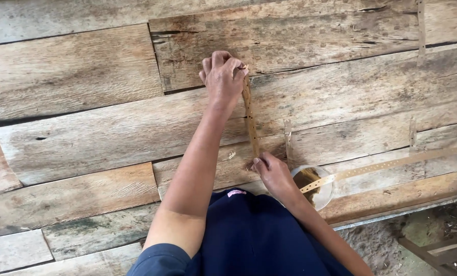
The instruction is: The person repeatedly applies a brown paste from a plastic container onto thin bamboo strips using their fingers, then rubs the paste into the surface of a wooden board. The person handles the bamboo strips one at a time, spreading the substance and pressing it into the wood.
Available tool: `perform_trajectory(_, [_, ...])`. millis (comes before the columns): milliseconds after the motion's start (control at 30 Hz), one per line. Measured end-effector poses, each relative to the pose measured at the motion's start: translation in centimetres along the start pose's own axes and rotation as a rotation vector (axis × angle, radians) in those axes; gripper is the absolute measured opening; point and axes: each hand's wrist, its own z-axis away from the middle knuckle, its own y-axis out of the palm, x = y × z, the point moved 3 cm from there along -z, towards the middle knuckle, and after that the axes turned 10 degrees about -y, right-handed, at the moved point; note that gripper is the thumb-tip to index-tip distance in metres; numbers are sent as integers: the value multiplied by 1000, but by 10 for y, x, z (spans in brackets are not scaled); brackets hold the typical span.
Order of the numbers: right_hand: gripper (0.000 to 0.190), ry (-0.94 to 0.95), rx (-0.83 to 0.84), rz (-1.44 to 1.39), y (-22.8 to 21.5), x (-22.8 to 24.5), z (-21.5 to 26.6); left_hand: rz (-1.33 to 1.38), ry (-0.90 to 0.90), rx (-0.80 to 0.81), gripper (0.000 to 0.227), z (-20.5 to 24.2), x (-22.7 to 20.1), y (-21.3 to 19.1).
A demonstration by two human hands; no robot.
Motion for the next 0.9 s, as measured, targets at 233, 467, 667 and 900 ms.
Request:
perform_trajectory(233, [31,32,-14,-76,-5,12,0,-37,-26,-19,13,0,-12,-4])
perform_trajectory(467, [33,35,0,-44,-6,6,-5,-116,-124,64,34,-8,-15,-5])
perform_trajectory(667, [33,38,-16,-50,-6,10,-3,12,-208,-49,51,-7,-20,-10])
perform_trajectory(900, [34,58,-25,-73,-6,9,-2,62,163,244,29,23,-29,-46])
